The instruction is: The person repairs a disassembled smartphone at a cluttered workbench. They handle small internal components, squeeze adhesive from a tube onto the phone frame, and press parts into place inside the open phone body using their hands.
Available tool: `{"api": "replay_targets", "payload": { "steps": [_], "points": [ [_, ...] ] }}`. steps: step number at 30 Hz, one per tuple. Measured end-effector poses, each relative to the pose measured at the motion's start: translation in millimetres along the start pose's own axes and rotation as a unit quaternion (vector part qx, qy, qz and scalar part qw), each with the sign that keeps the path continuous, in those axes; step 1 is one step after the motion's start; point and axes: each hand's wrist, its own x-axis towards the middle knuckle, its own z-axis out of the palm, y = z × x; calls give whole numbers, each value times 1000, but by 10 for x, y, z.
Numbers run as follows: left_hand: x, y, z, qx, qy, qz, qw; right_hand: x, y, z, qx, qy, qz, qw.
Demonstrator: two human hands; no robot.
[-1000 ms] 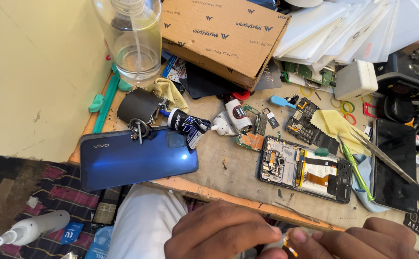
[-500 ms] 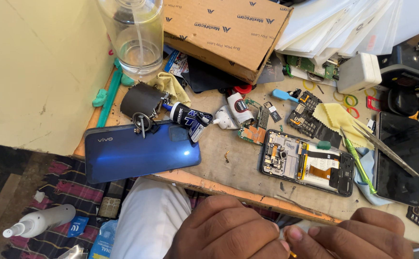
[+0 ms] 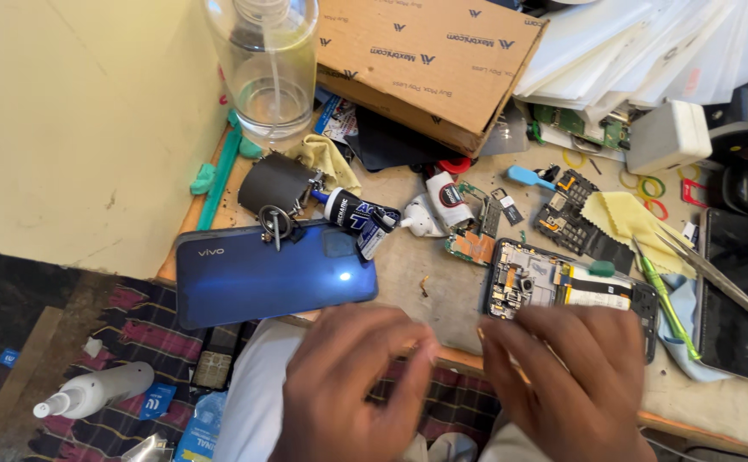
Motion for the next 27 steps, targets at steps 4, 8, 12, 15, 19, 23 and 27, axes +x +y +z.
{"api": "replay_targets", "payload": {
  "steps": [4, 8, 12, 15, 19, 23, 27],
  "points": [
    [-2, -138, 43, 128, -48, -90, 987, 177, 33, 255, -9, -92, 36, 995],
    [37, -141, 259, 155, -84, -176, 968, 253, 34, 292, -14, -123, 57, 991],
    [108, -170, 341, 185, -116, -208, 953, 200, 79, 167, 5, -106, 112, 988],
    [118, -172, 340, 182, -119, -210, 953, 83, 51, 58, 13, -66, 171, 983],
    [108, -184, 328, 178, -117, -216, 953, -81, -28, -23, 20, -53, 224, 973],
    [117, -193, 323, 163, -116, -227, 953, -176, -71, -25, 25, -53, 241, 969],
    [146, -195, 308, 132, -128, -270, 945, -215, -110, 20, 48, -56, 249, 966]
  ]
}}
